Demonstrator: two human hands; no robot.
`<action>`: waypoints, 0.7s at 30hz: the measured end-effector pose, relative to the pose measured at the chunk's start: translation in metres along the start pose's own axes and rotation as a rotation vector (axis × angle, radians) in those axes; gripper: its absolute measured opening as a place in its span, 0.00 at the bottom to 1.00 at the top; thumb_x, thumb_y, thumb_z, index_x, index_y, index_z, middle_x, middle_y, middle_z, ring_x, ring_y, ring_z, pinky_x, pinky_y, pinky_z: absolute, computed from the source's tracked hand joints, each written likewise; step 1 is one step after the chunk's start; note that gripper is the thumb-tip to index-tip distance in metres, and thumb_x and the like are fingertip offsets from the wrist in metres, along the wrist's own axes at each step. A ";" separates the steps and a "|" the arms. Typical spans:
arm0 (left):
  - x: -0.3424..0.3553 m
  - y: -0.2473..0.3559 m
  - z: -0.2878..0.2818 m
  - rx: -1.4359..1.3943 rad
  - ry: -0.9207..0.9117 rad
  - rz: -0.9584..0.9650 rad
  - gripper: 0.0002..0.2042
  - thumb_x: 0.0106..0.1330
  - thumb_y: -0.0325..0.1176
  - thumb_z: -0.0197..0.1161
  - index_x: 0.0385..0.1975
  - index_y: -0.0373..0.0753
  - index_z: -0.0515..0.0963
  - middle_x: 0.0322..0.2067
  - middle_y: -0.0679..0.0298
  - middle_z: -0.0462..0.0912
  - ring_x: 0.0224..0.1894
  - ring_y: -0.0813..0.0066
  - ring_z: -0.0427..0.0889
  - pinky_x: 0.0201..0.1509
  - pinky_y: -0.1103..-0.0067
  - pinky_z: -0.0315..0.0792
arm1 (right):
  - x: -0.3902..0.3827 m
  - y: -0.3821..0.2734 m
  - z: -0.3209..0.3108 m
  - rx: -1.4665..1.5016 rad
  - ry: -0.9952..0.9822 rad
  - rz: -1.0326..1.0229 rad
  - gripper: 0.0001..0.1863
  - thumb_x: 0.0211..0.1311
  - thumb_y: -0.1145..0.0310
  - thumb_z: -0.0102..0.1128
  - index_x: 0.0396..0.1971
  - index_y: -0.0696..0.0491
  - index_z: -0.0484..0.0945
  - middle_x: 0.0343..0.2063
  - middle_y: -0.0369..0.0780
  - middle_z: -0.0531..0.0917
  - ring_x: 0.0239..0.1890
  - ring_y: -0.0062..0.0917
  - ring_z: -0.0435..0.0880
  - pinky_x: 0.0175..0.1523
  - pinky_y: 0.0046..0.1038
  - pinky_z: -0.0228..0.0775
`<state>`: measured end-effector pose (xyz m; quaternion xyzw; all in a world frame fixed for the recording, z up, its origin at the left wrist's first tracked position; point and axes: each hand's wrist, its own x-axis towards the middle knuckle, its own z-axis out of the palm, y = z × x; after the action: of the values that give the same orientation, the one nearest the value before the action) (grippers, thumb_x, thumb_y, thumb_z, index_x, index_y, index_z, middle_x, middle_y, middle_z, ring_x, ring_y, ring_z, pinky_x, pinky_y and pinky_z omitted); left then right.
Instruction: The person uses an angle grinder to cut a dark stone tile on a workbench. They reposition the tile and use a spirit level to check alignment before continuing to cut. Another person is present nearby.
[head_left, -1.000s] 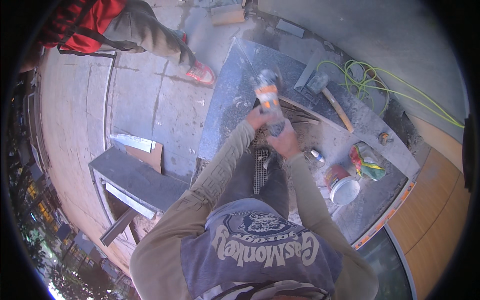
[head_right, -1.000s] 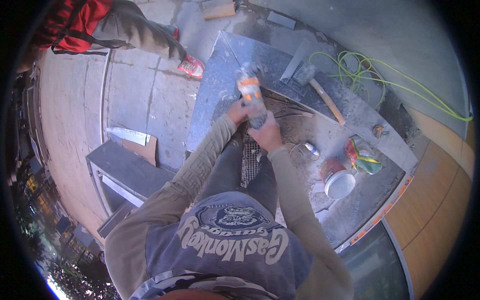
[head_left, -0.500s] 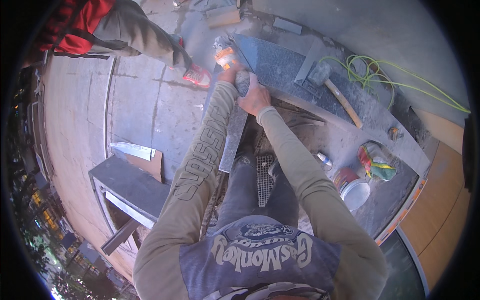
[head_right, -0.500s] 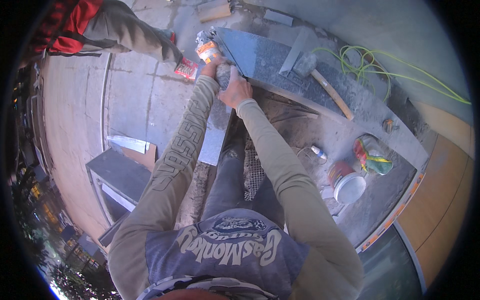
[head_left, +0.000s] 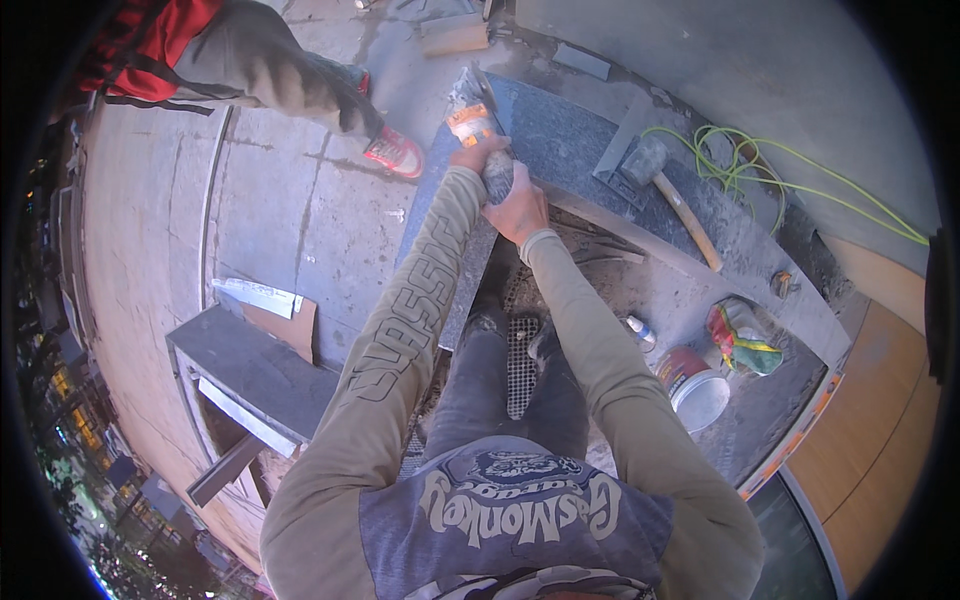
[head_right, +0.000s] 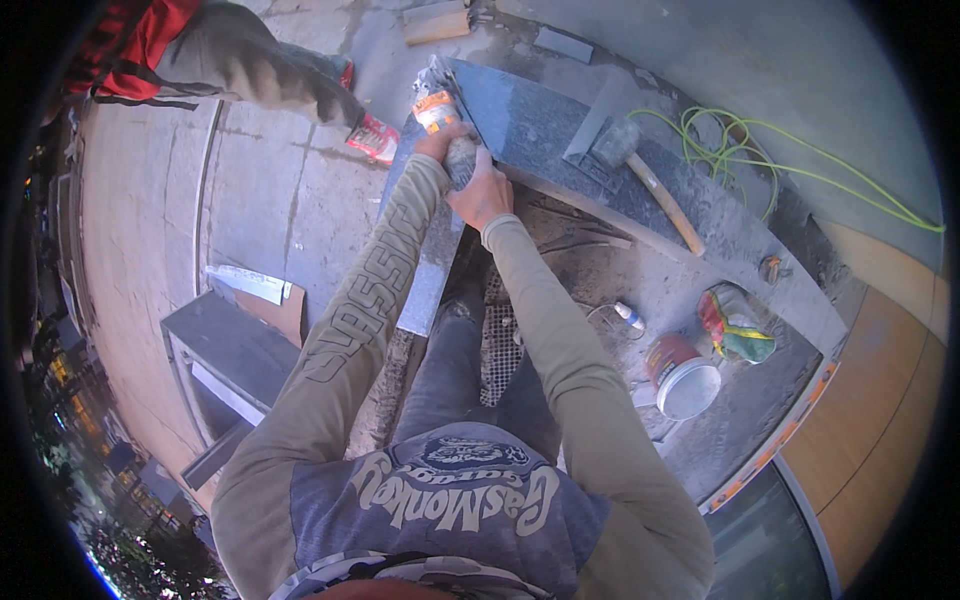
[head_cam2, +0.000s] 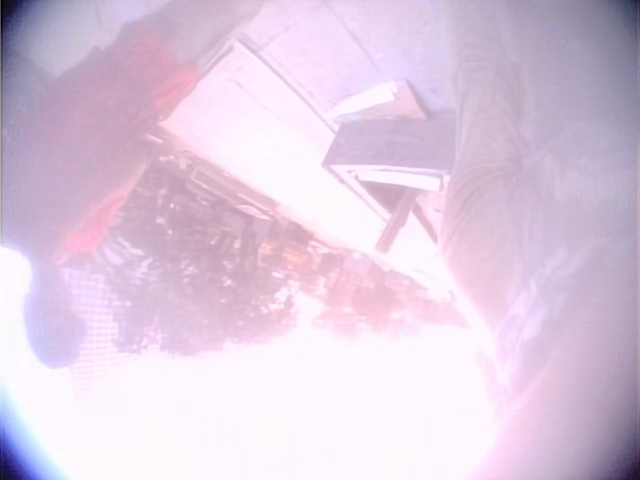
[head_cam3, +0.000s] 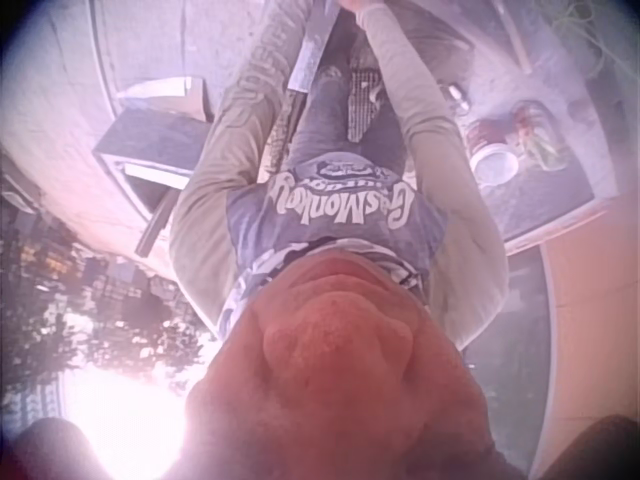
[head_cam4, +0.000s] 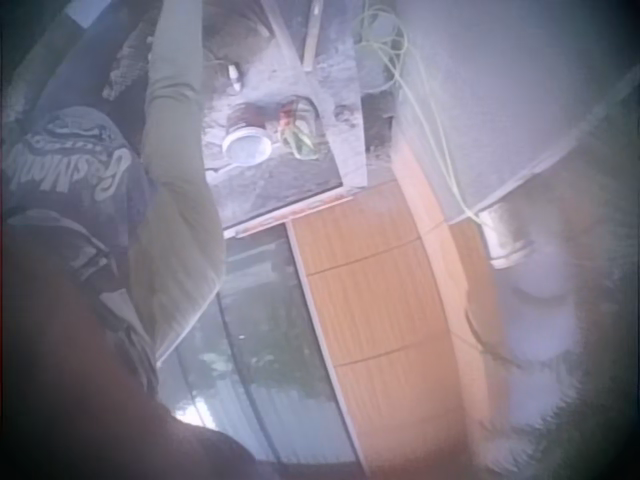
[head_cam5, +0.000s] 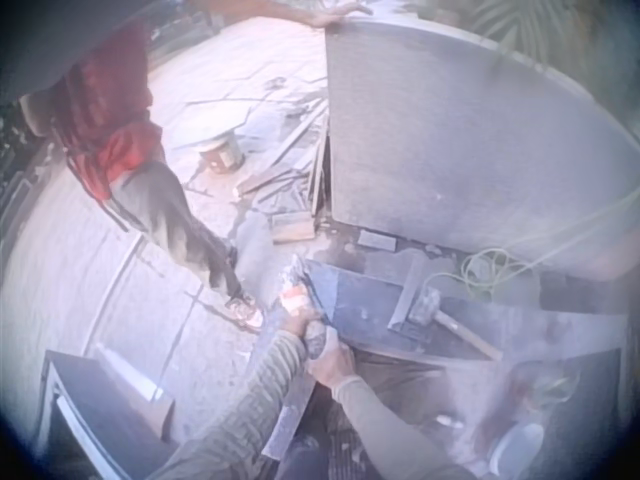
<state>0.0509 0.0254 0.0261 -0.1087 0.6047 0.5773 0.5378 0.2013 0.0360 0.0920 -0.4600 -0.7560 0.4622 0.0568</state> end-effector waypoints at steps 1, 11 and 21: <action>0.001 0.000 -0.001 0.013 0.005 0.000 0.25 0.48 0.34 0.80 0.44 0.27 0.80 0.34 0.54 0.86 0.30 0.61 0.87 0.35 0.65 0.82 | 0.000 0.000 0.001 0.001 -0.001 0.008 0.43 0.46 0.61 0.78 0.61 0.58 0.65 0.46 0.59 0.84 0.51 0.55 0.83 0.56 0.48 0.76; 0.010 -0.004 -0.004 -0.030 -0.057 0.023 0.22 0.49 0.34 0.79 0.42 0.30 0.81 0.33 0.55 0.87 0.29 0.62 0.87 0.35 0.67 0.81 | 0.003 -0.003 -0.001 -0.042 -0.019 0.028 0.45 0.47 0.58 0.80 0.63 0.56 0.65 0.47 0.57 0.85 0.52 0.52 0.84 0.55 0.45 0.77; 0.002 0.004 -0.001 -0.066 -0.054 -0.016 0.21 0.49 0.32 0.78 0.42 0.29 0.80 0.32 0.55 0.86 0.28 0.63 0.86 0.34 0.67 0.81 | 0.002 -0.012 -0.004 -0.023 -0.032 0.052 0.42 0.47 0.62 0.78 0.61 0.57 0.65 0.46 0.59 0.84 0.52 0.54 0.83 0.57 0.47 0.75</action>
<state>0.0464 0.0270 0.0266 -0.1157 0.5696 0.5953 0.5548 0.1942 0.0386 0.1025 -0.4726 -0.7500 0.4621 0.0273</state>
